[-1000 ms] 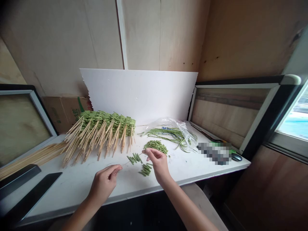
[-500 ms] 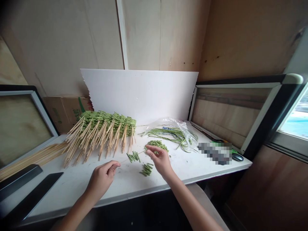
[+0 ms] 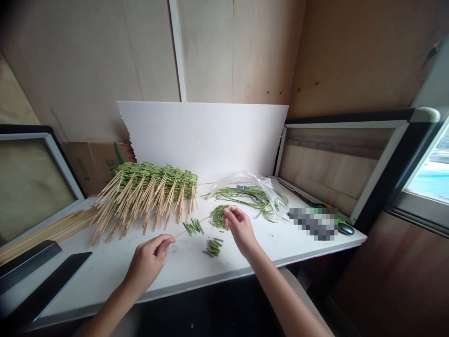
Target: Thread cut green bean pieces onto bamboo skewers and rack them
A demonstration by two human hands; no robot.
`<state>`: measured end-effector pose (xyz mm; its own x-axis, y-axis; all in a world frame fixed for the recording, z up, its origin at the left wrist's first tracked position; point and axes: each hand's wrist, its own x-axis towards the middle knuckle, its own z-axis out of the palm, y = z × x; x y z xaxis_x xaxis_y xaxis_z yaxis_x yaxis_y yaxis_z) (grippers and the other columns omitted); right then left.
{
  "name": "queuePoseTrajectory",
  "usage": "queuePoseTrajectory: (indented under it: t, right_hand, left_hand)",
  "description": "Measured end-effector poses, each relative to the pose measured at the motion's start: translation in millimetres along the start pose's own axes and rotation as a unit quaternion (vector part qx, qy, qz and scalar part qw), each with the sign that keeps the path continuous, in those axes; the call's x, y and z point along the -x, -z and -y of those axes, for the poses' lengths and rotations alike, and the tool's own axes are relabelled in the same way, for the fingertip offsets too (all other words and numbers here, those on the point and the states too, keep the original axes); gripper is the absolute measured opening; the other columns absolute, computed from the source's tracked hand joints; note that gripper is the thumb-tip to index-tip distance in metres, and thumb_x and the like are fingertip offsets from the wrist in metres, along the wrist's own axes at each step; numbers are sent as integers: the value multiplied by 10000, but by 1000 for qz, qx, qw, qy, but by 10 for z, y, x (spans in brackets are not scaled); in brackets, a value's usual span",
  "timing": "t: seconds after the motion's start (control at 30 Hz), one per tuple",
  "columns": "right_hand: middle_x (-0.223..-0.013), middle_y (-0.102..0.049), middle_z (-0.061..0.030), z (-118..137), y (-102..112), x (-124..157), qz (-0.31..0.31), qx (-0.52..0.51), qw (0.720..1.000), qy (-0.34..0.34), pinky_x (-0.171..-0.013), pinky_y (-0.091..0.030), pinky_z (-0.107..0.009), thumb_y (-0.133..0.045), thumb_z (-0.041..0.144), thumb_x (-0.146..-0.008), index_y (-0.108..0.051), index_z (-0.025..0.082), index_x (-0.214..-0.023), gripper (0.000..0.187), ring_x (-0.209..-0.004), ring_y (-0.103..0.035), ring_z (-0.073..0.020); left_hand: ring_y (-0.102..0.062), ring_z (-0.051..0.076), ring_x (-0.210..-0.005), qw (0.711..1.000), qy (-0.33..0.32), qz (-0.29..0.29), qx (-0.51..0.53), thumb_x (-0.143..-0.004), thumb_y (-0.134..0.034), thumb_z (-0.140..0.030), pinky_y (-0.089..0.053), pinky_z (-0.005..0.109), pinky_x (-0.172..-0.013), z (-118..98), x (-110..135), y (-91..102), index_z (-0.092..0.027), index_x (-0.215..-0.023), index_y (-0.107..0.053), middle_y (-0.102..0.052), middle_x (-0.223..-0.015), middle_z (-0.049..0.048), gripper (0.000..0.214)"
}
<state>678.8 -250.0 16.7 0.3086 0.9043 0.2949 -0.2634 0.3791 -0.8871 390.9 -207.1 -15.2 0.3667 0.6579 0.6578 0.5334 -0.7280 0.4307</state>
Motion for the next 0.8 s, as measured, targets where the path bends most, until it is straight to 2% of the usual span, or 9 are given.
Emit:
queuePoseTrajectory:
  t: [0.17, 0.27, 0.4, 0.5, 0.6, 0.73, 0.8]
  right_hand:
    - [-670, -560, 36, -39, -82, 65, -2, -69, 997, 35, -559, -322, -262, -842, 323, -774, -648, 230, -797, 216, -552, -439, -108]
    - [-716, -607, 29, -79, -75, 75, -4, -65, 997, 46, -582, -371, -274, -867, 294, -736, -702, 243, -836, 199, -564, -494, -113]
    - [-733, -680, -15, -141, -43, 73, -16, 3, 1000, 21, -667, -455, -328, -843, 347, -772, -802, 237, -992, 250, -604, -542, -141]
    - [-737, -702, -33, -154, -41, 82, -24, 28, 999, 11, -683, -479, -345, -853, 376, -761, -825, 228, -974, 261, -624, -551, -153]
    - [-799, -726, -48, -135, -62, 99, -29, 31, 999, 3, -659, -490, -338, -871, 390, -735, -829, 229, -975, 292, -653, -568, -162]
    - [-841, -727, -46, -114, -93, 115, -7, 18, 1000, -19, -664, -503, -331, -829, 429, -780, -814, 242, -1078, 353, -662, -585, -159]
    - [-846, -733, -54, -113, -105, 122, 7, 10, 1000, -28, -653, -504, -320, -809, 452, -795, -818, 238, -1062, 342, -714, -622, -179]
  left_hand:
    - [-643, 146, -561, 1000, -9, 2, 13, -1028, -484, -303, -463, 210, -574, -23, 18, -7, -195, -898, -720, -690, -651, 8, 290]
    - [-640, 145, -564, 1000, -13, 2, 13, -1033, -483, -305, -464, 210, -580, -29, 19, -7, -193, -898, -717, -685, -653, 11, 293]
    - [-634, 143, -556, 1000, -12, 3, 16, -1041, -469, -322, -469, 210, -574, -35, 14, -7, -192, -896, -711, -682, -654, 13, 311]
    - [-629, 145, -538, 1000, -12, -1, 11, -1041, -466, -346, -479, 212, -564, -26, 19, -12, -194, -894, -710, -683, -646, 11, 323]
    - [-633, 150, -532, 1000, -14, -5, 6, -1037, -473, -360, -494, 213, -563, -4, 32, -26, -199, -900, -717, -688, -643, 11, 322]
    - [-653, 155, -538, 1000, -21, -12, -1, -1029, -481, -359, -515, 210, -567, 13, 47, -51, -202, -901, -728, -708, -658, 19, 319]
    - [-654, 154, -529, 1000, -21, -13, -4, -1025, -483, -360, -520, 206, -562, 8, 54, -59, -203, -900, -733, -714, -660, 20, 320]
